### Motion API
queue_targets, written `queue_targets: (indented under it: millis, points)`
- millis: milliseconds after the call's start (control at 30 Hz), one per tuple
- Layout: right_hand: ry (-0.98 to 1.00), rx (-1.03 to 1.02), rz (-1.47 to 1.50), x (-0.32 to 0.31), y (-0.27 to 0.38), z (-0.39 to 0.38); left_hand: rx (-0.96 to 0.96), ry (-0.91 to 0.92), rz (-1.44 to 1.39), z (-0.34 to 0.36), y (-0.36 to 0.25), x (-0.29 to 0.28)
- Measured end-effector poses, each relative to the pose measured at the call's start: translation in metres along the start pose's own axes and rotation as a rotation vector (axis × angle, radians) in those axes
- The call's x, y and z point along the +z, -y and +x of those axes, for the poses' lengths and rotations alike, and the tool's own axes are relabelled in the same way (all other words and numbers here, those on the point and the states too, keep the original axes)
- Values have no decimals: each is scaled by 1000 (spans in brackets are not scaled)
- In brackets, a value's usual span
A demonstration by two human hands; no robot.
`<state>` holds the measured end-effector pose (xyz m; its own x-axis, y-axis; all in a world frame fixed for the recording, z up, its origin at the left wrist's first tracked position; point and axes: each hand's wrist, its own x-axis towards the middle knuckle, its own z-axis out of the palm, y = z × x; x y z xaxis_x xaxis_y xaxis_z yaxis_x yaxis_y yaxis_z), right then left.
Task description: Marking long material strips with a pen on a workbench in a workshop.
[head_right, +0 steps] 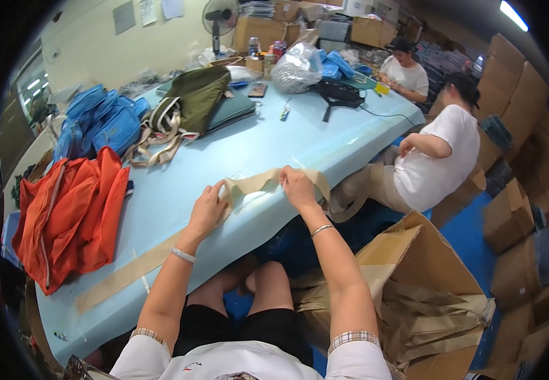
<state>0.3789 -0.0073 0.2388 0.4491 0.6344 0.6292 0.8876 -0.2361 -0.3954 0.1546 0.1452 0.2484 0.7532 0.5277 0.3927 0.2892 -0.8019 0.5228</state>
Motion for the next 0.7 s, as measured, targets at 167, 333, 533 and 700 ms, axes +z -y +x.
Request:
queue_targets:
  millis: [167, 333, 533, 700]
  points:
    - [70, 12, -35, -4, 9, 0, -63, 128, 45, 10, -2, -8]
    - [173, 134, 53, -4, 39, -3, 50, 72, 11, 21, -12, -6]
    - [191, 217, 1126, -35, 83, 8, 106, -31, -738, 48, -69, -5]
    - [104, 266, 1173, -123, 87, 24, 171, 66, -1168, 64, -133, -31]
